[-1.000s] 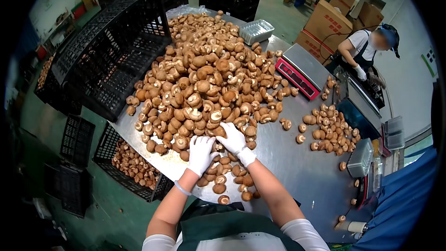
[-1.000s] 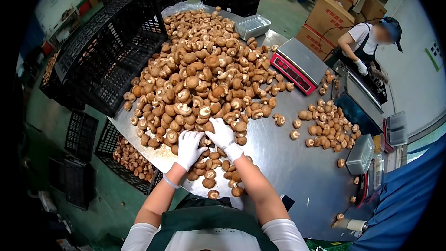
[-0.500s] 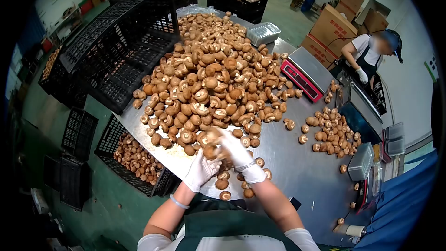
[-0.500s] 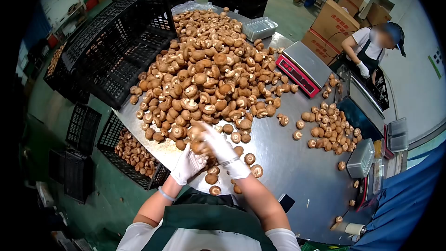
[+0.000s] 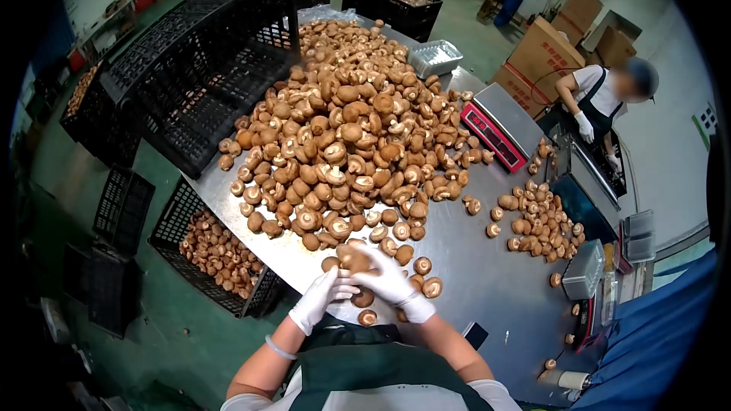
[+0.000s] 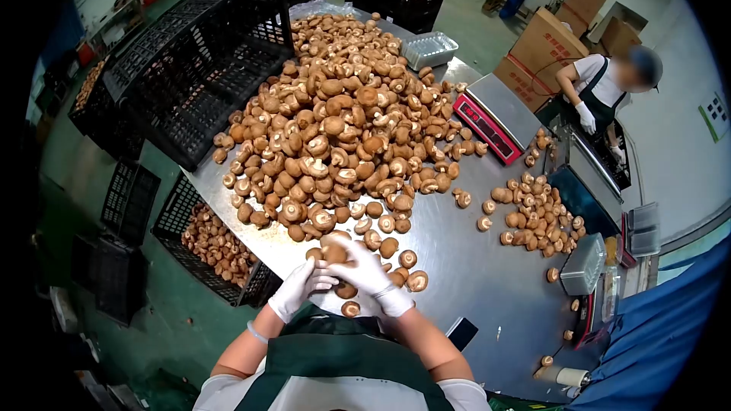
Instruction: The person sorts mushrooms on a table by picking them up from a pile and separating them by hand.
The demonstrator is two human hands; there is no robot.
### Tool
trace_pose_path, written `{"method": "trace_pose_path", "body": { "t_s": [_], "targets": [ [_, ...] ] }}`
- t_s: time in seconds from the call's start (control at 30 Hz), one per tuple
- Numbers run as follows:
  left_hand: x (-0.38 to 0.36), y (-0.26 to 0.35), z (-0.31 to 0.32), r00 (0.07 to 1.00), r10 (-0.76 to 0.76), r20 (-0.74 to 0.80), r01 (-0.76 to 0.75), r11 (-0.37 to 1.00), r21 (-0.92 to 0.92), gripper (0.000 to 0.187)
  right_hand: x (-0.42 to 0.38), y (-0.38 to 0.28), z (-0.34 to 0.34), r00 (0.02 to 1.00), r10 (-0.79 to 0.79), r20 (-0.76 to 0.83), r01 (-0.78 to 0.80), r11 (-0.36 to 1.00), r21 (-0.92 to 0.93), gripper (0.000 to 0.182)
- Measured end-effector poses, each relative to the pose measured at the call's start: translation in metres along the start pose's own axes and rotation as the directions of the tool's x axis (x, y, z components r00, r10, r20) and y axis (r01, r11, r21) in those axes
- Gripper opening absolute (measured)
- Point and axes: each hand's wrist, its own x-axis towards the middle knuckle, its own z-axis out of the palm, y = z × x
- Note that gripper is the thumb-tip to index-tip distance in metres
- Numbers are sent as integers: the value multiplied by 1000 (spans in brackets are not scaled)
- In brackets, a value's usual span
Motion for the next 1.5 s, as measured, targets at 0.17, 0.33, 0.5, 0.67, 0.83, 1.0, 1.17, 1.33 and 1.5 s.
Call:
{"method": "trace_pose_path", "body": {
  "t_s": [0.17,0.33,0.5,0.67,0.83,1.0,1.17,1.33,1.5],
  "targets": [
    [2,8,-21,954,277,-113,-243,937,250,28,-14,42,-111,860,474,-190,-176,624,761,39],
    [7,41,-16,729,630,-267,-272,625,732,28,-32,114,-275,608,440,-661,674,154,723,59],
    [50,57,-14,621,776,110,-204,24,979,44,-14,115,-263,724,227,-651,430,589,684,52],
    [80,51,-21,736,627,255,-169,-195,966,49,43,54,-52,972,-232,30,205,784,-586,39],
    [35,65,-7,843,466,-267,-351,854,384,42,61,80,-25,998,-42,55,69,685,-725,45],
    [11,32,-55,985,171,-16,-162,889,-428,44,41,54,-59,956,286,62,-291,904,313,44],
    [-2,12,-61,963,249,-100,-265,828,-494,49,43,61,-49,963,262,-65,-216,894,393,32],
    [-20,23,-38,917,367,-157,-399,851,-342,50,59,37,18,995,-98,-36,25,560,-828,42],
    [-35,34,-3,755,621,-208,-564,778,276,83,62,42,21,999,48,26,-7,589,-808,43]
  ]
}}
